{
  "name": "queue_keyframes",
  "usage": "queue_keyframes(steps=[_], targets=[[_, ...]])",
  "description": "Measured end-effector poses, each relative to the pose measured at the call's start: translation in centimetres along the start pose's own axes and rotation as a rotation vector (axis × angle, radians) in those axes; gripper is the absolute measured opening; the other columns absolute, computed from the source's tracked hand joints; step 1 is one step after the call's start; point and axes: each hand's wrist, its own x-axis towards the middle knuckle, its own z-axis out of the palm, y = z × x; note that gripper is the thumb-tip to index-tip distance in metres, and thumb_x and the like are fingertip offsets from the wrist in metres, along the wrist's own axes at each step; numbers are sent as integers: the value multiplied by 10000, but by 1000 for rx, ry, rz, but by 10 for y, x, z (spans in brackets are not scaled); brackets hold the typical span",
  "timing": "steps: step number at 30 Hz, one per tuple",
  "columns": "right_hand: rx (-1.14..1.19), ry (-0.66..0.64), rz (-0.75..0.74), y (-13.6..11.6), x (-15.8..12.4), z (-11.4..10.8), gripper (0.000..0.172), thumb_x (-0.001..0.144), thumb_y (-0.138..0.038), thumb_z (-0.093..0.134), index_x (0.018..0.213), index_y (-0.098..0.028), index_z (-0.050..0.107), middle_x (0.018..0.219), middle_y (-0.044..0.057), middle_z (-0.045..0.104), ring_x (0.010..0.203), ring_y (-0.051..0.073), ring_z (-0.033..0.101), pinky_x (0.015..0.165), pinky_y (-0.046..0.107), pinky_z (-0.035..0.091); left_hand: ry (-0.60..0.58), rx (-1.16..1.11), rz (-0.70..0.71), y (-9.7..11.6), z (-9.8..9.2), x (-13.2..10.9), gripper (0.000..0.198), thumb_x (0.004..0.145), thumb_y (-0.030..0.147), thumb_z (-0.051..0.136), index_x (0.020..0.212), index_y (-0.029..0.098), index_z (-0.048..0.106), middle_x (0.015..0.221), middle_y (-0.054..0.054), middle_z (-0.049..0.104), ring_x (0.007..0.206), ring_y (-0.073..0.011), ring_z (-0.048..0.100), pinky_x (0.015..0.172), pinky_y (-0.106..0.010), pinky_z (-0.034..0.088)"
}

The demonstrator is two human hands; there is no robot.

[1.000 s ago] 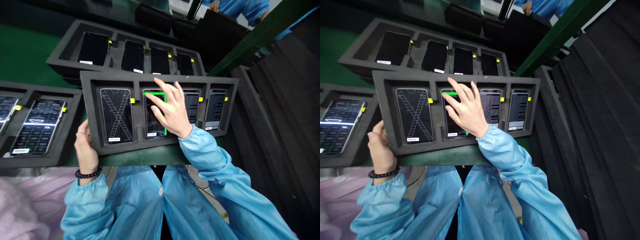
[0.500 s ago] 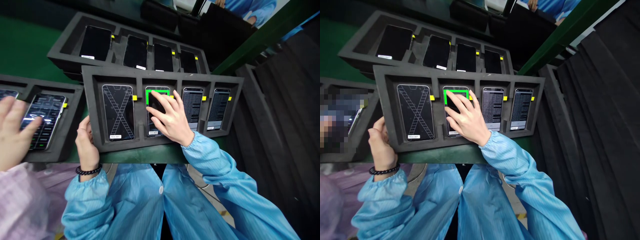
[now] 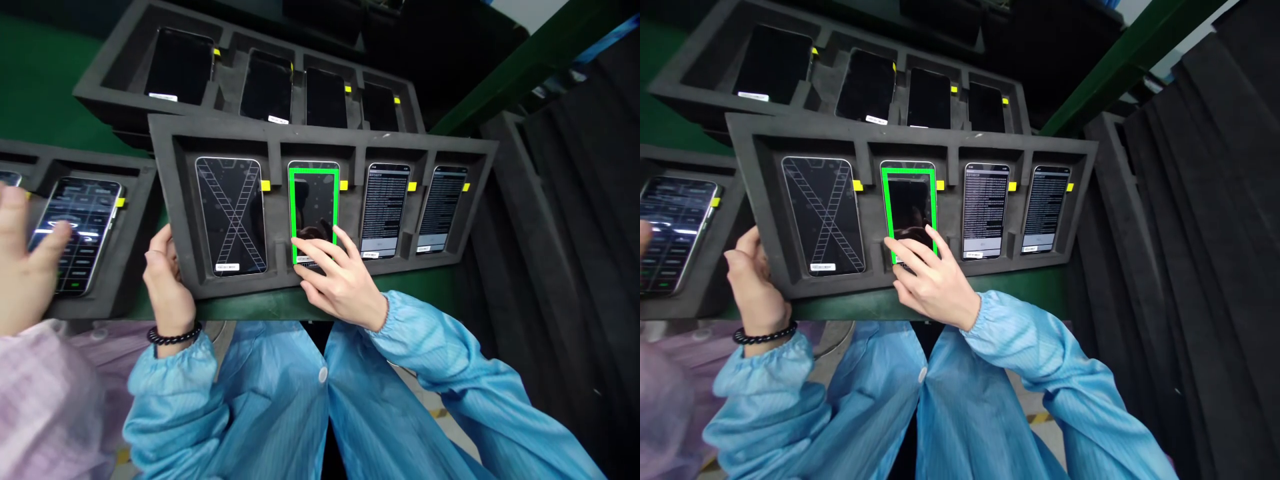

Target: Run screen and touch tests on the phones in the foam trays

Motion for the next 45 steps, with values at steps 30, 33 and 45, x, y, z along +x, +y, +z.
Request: queue_keyframes(steps=[30,33,45], targets=[[143,-29,-78,35,5,-3,260,995,-324,492,1066,-237,726,1466,89,571,1307,234,533,1221,554,294,-2,7,0,-2,0,2,625,977,618,329,1310,181,627,1239,-87,708,1165,-209,662,995,-335,520],[109,-41,-117,33,4,1,249,993,-325,499,1078,-228,712,1479,88,559,1298,231,540,1231,553,278,-6,22,4,-3,-1,2,638,973,630,321,1315,182,619,1231,-84,709,1157,-208,664,989,-339,523],[126,-10,-149,39,5,-2,245,993,-343,494,1029,-241,714,1450,90,587,1299,215,543,1222,560,288,4,11,-7,0,0,1,607,984,597,328,1311,187,634,1214,-84,718,1134,-206,672,946,-326,528]])
